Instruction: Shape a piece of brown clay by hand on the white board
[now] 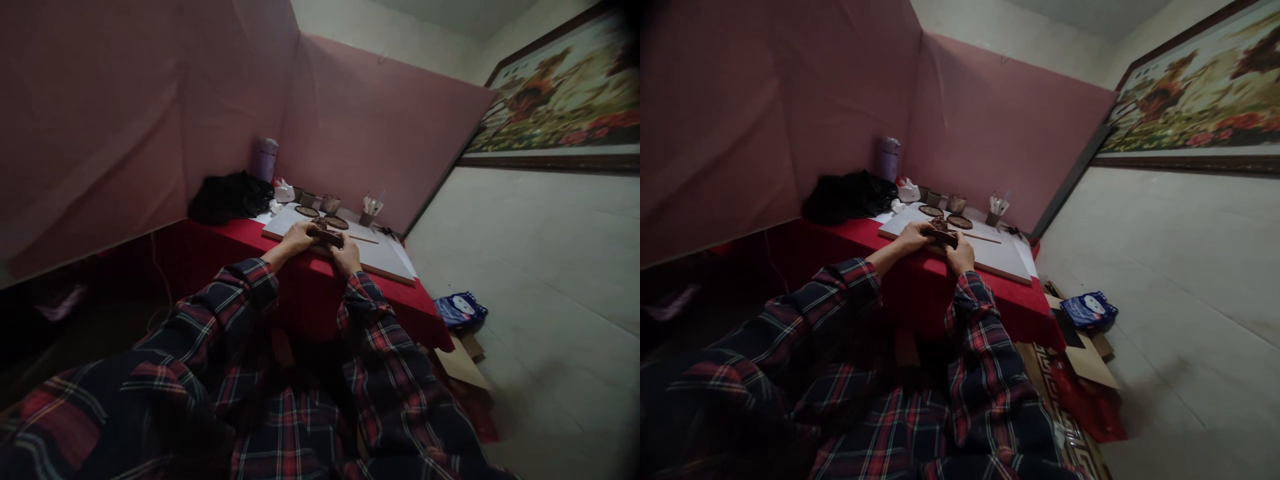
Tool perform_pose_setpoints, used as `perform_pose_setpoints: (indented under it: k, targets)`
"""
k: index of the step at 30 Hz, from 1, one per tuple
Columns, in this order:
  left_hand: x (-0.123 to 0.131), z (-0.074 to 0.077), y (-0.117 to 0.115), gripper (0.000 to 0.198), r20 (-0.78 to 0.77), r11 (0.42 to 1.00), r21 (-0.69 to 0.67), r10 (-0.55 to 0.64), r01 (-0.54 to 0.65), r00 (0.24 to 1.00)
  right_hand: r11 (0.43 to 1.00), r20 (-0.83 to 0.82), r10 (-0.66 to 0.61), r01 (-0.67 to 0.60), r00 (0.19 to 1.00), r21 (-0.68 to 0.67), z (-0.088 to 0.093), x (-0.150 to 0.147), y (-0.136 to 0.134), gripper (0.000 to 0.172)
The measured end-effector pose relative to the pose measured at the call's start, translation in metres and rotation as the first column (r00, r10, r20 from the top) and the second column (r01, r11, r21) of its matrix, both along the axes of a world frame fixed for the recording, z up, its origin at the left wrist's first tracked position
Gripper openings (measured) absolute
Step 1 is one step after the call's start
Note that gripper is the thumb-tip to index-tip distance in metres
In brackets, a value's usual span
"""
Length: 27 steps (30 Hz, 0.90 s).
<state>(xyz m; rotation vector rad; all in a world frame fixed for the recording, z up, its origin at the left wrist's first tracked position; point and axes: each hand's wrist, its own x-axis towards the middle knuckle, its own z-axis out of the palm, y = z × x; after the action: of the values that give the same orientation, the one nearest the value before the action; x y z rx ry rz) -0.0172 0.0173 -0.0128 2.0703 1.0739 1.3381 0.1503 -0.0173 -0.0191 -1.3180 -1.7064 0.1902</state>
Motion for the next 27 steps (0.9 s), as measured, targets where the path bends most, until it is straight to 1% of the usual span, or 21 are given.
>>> perform_pose_setpoints:
  k: [4,9,15,27]
  targets:
    - [0.0001,0.0004,-0.0012,0.026,-0.005,1.0,-0.003,0.008,-0.008,1.0,1.0,-0.007,0.004,-0.004,1.0,0.004,0.0,0.0001,0.0001,0.025]
    - [0.0004,-0.001,-0.0012,0.025,0.009,1.0,0.007,-0.019,0.019,1.0,1.0,0.002,-0.006,0.006,1.0,-0.01,0.0011,-0.0007,-0.0016,0.024]
    - [0.0002,-0.0022,0.0012,0.026,0.007,1.0,0.006,-0.025,0.025,1.0,1.0,0.003,-0.015,0.015,1.0,-0.009,0.0024,-0.0019,-0.0034,0.023]
    - [-0.0006,-0.0025,0.0023,0.024,-0.001,0.999,0.025,-0.026,0.026,1.0,1.0,-0.001,-0.003,0.003,1.0,-0.016,0.0024,-0.0023,-0.0033,0.023]
